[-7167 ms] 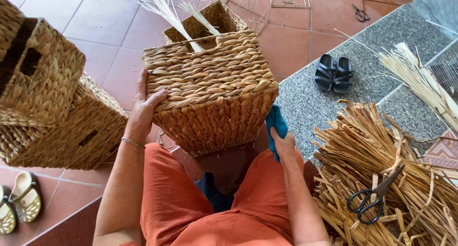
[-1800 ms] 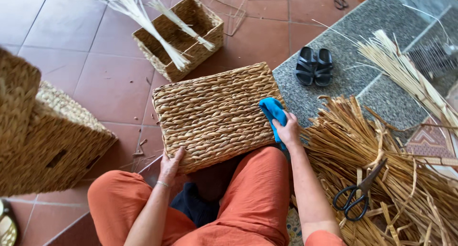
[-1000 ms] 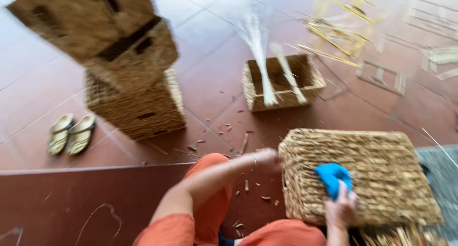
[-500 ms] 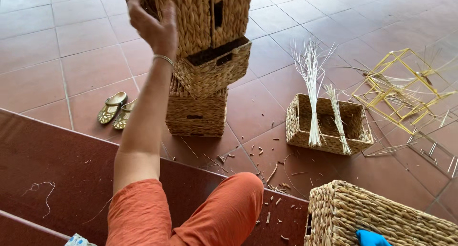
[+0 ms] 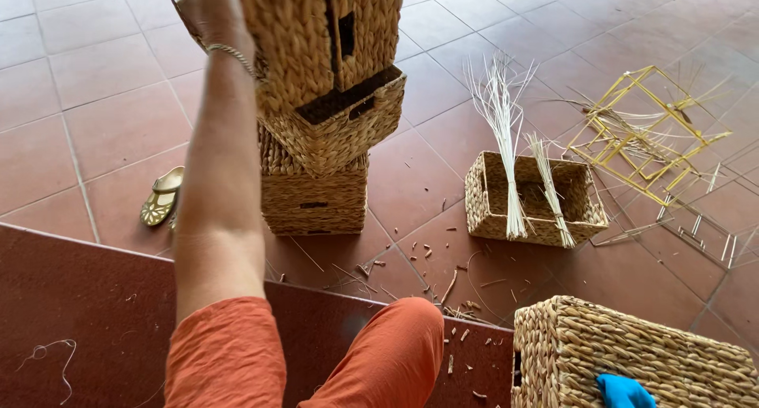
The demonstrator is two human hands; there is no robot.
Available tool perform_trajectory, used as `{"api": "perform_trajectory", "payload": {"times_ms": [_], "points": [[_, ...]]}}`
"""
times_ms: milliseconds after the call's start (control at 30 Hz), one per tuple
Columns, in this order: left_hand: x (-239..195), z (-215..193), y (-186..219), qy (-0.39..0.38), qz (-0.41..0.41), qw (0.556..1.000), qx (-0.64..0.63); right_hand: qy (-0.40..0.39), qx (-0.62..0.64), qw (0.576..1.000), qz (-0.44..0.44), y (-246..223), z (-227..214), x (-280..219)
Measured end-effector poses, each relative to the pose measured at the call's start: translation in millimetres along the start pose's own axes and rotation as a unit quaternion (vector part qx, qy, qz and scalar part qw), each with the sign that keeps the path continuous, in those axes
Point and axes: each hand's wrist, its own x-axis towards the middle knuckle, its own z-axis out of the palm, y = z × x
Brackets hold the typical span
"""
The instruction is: The person sits on the floor and wipes the exterior of a rectangular woven basket with a blue cloth. They rotate the basket to clean different sides and use shears to trim loose fibers from the edges. The person handles multiple baskets, wiping each one and trimming as needed.
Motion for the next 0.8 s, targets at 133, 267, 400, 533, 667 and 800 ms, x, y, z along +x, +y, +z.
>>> {"api": "perform_trajectory", "payload": {"times_ms": [133, 267, 400, 533, 667, 800], "points": [[29, -55, 25, 0.057, 0.057, 0.995, -0.065, -0.005, -0.001, 1.000, -0.006, -11, 10, 5], [23, -91, 48, 0.068, 0.069, 0.992, -0.075, -0.008, 0.001, 1.000, -0.022, -8, 12, -7], [4, -104, 88, 0.042, 0.071, 0.993, -0.085, -0.002, 0.003, 1.000, -0.029, 13, 8, -37], [-48, -102, 116, -0.020, 0.063, 0.993, -0.097, 0.005, -0.016, 0.999, -0.028, 39, 2, -67], [-134, -87, 132, -0.117, 0.041, 0.984, -0.128, 0.016, 0.030, 0.998, -0.056, 63, 16, -63], [-231, -69, 136, -0.241, -0.008, 0.957, -0.161, 0.002, 0.087, 0.996, 0.004, 96, 29, -86]]}}
